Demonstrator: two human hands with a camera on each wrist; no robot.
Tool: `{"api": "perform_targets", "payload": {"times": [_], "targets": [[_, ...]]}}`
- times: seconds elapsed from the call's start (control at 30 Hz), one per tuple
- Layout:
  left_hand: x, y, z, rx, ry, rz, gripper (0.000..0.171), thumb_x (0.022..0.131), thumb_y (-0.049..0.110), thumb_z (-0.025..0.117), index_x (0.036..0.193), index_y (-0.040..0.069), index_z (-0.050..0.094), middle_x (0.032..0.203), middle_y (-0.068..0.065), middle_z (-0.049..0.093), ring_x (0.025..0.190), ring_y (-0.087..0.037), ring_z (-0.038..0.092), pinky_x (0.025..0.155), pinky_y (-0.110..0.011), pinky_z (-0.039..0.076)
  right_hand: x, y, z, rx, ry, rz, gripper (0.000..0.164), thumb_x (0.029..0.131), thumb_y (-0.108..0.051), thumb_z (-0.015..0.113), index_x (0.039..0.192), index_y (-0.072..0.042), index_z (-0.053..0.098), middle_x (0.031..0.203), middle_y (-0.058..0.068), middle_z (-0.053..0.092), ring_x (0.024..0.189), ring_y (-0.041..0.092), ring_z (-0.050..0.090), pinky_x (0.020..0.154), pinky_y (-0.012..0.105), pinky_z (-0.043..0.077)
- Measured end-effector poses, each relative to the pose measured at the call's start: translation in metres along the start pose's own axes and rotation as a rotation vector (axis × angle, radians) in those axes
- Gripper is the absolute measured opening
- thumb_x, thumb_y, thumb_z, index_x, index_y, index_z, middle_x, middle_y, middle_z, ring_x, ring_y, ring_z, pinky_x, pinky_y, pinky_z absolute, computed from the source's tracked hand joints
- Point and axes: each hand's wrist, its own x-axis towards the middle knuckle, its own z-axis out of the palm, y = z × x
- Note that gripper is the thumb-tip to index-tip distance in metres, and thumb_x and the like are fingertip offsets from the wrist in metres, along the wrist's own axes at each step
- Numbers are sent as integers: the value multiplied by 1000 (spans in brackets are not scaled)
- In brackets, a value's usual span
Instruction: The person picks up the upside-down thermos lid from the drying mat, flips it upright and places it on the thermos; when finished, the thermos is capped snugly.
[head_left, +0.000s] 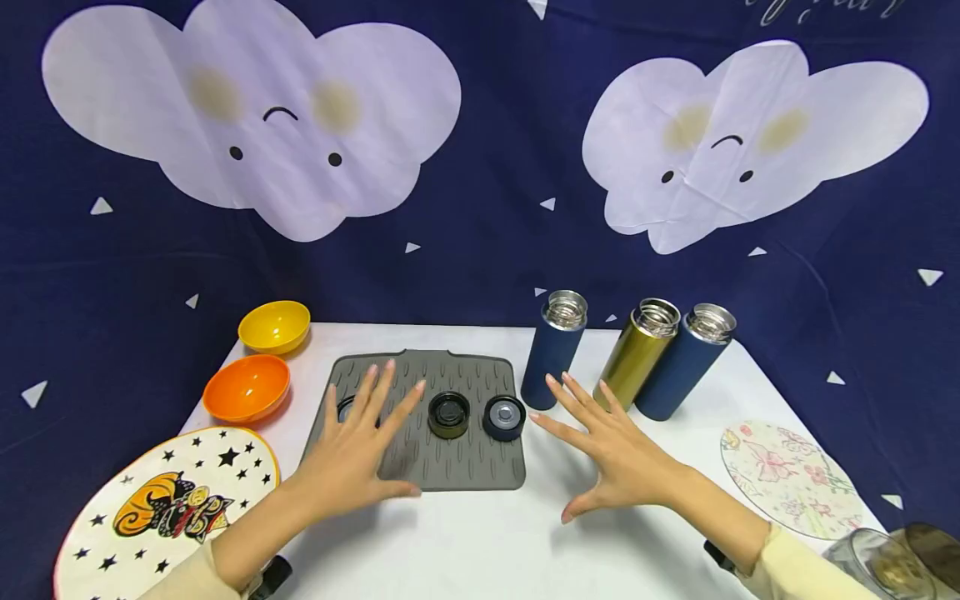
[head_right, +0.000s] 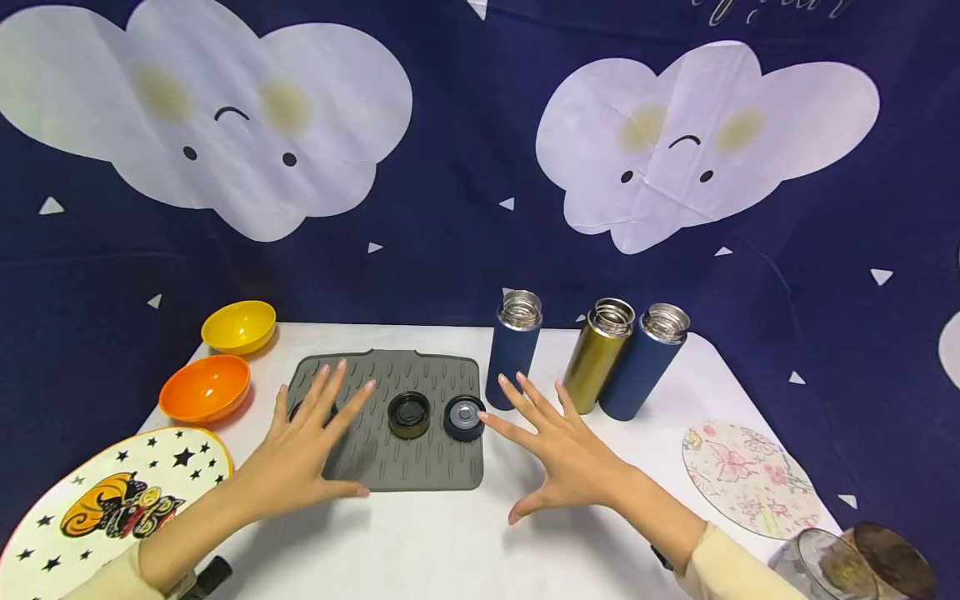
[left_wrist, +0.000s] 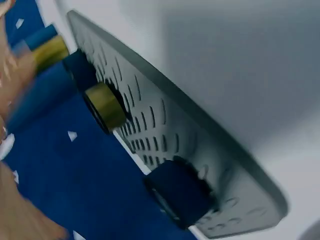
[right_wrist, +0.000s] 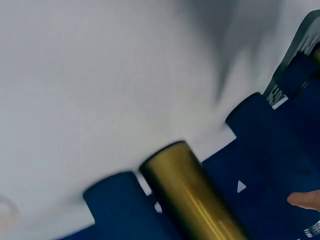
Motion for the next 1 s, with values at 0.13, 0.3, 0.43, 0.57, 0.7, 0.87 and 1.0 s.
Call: {"api": "perform_targets", "payload": {"times": [0.13, 0.3, 0.43, 0.57, 0.7, 0.87, 1.0], "targets": [[4, -15, 1, -297, 47, -296, 118, 72, 37, 88, 160, 15, 11, 161, -31, 6, 146, -54, 16, 107, -76, 21, -1, -6, 6, 124, 82, 54, 119, 56, -75, 80, 154, -22, 37, 166, 8, 17, 149, 31, 26, 118, 56, 25], [9, -33, 6, -505, 56, -513, 107, 76, 25, 86, 154, -6, 19, 153, -37, 22, 139, -54, 28, 110, -68, 28, -2, -17, 16, 350, 143, 144, 112, 62, -65, 83, 153, -17, 38, 159, 2, 35, 141, 19, 40, 109, 46, 42], [11, -41, 15, -520, 40, -584, 106, 75, 23, 86, 151, -12, 20, 150, -40, 25, 137, -55, 30, 112, -66, 28, 1, -24, 23, 568, 190, 184, 103, 66, -44, 90, 151, -14, 40, 146, 3, 50, 130, 19, 51, 103, 39, 48], [13, -45, 26, -471, 16, -624, 103, 77, 21, 83, 150, -14, 20, 149, -42, 25, 136, -58, 30, 108, -70, 30, 4, -30, 26, 745, 205, 190, 90, 71, -25, 90, 148, -13, 44, 135, 5, 57, 119, 26, 59, 95, 36, 53], [12, -44, 34, -343, 24, -645, 92, 79, 22, 81, 147, -13, 30, 139, -42, 37, 128, -57, 40, 97, -71, 40, 6, -37, 28, 893, 146, 284, 78, 78, -19, 85, 145, -10, 47, 130, 15, 59, 115, 30, 62, 93, 34, 54], [8, -42, 36, -261, 78, -646, 79, 75, 23, 85, 135, -12, 46, 122, -36, 49, 111, -53, 54, 84, -67, 48, 8, -44, 30, 1045, 56, 456, 71, 83, -18, 81, 142, 0, 46, 128, 25, 57, 113, 35, 61, 91, 33, 54], [4, -31, 32, -287, 99, -627, 80, 72, 23, 86, 133, -9, 47, 127, -33, 50, 112, -51, 56, 85, -65, 49, 10, -49, 30, 1129, 9, 518, 69, 85, -17, 79, 142, 3, 46, 127, 28, 57, 112, 35, 60, 90, 31, 54]]}}
